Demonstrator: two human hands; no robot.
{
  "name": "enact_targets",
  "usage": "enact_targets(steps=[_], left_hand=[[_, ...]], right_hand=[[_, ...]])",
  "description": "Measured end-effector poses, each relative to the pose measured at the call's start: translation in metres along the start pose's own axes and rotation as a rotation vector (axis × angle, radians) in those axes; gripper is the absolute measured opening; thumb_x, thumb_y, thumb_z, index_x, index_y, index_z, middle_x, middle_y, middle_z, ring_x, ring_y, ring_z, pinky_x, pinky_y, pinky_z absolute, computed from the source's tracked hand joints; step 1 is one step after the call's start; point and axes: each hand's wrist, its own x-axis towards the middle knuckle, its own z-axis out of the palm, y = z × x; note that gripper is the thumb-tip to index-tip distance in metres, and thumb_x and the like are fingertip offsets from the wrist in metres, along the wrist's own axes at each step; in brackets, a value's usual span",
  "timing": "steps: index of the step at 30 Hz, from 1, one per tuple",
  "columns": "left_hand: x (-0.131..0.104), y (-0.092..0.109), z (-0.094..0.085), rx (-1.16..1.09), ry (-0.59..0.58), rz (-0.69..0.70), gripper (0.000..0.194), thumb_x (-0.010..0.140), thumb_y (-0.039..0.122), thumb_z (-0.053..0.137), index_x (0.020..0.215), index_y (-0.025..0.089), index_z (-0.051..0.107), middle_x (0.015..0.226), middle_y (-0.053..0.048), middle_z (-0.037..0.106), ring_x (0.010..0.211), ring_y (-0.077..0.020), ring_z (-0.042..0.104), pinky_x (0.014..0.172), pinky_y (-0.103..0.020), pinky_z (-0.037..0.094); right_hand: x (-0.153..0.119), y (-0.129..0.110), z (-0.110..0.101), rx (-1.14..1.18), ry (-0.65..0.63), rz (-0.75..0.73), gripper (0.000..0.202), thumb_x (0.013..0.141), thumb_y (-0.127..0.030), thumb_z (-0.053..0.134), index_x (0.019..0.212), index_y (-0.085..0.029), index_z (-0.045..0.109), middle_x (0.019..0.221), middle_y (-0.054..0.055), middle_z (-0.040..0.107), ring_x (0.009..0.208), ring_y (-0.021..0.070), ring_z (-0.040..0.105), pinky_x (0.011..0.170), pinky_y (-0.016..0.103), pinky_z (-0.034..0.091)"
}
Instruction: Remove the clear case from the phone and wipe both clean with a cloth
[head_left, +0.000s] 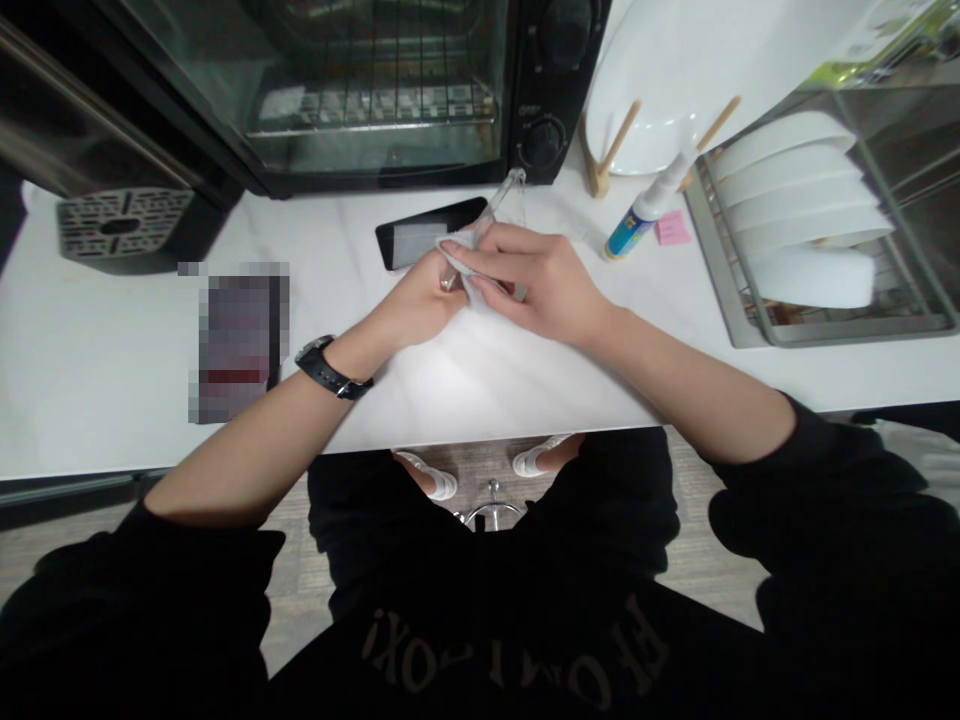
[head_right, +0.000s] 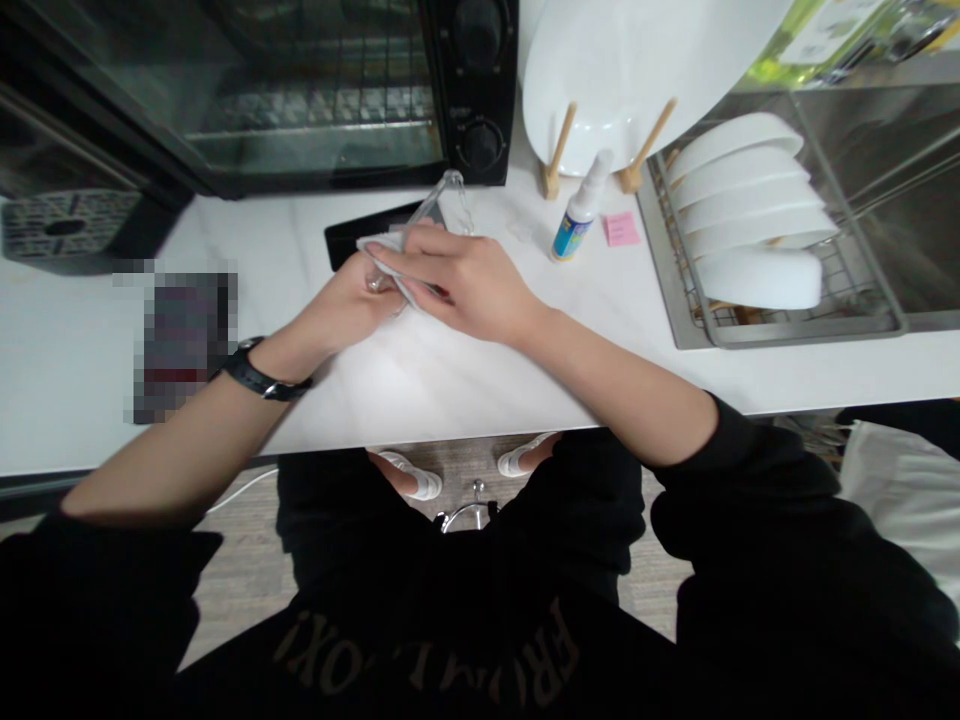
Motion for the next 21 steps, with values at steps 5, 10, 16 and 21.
enact_targets(steps=[5,10,16,21], left_hand=[[-0.007,-0.014,-0.011,0.04,-0.016,-0.047,0.064,0.104,0.052,0.073,0.162,0.032,0.055,0.175,0.003,0.053,0.166,-0.0287,0.048,0.147,-0.051,0.032],[-0.006,0.0,-0.005,0.022,0.028,-0.07,0.063,0.099,0.047,0.079,0.154,0.02,0.063,0.167,-0.008,0.062,0.163,-0.0348,0.051,0.145,-0.054,0.033],[0.002,-0.014,-0.002,-0.127,-0.048,0.03,0.063,0.092,0.037,0.077,0.152,0.025,0.061,0.163,-0.004,0.064,0.17,-0.0374,0.038,0.144,-0.059,0.028],[-0.001,-0.036,-0.011,-0.129,-0.098,0.054,0.085,0.086,0.022,0.071,0.167,0.031,0.049,0.181,0.0,0.044,0.175,-0.0317,0.029,0.148,-0.054,0.011]], right_hand=[[-0.004,0.0,0.007,-0.017,0.021,-0.2,0.043,0.119,-0.031,0.039,0.152,-0.026,0.066,0.108,0.0,0.072,0.103,0.0073,0.069,0.09,0.022,0.056],[-0.004,0.008,0.007,-0.038,0.056,-0.138,0.045,0.119,-0.035,0.038,0.147,-0.027,0.072,0.102,0.0,0.07,0.092,0.0067,0.067,0.081,0.021,0.052],[0.004,0.008,-0.007,-0.176,0.02,0.262,0.047,0.112,-0.028,0.045,0.152,-0.024,0.07,0.106,0.006,0.073,0.091,0.0155,0.067,0.084,0.03,0.054],[0.011,0.001,-0.019,-0.39,0.002,0.585,0.056,0.111,-0.025,0.043,0.165,-0.027,0.057,0.129,0.008,0.075,0.1,0.0227,0.07,0.079,0.034,0.051]])
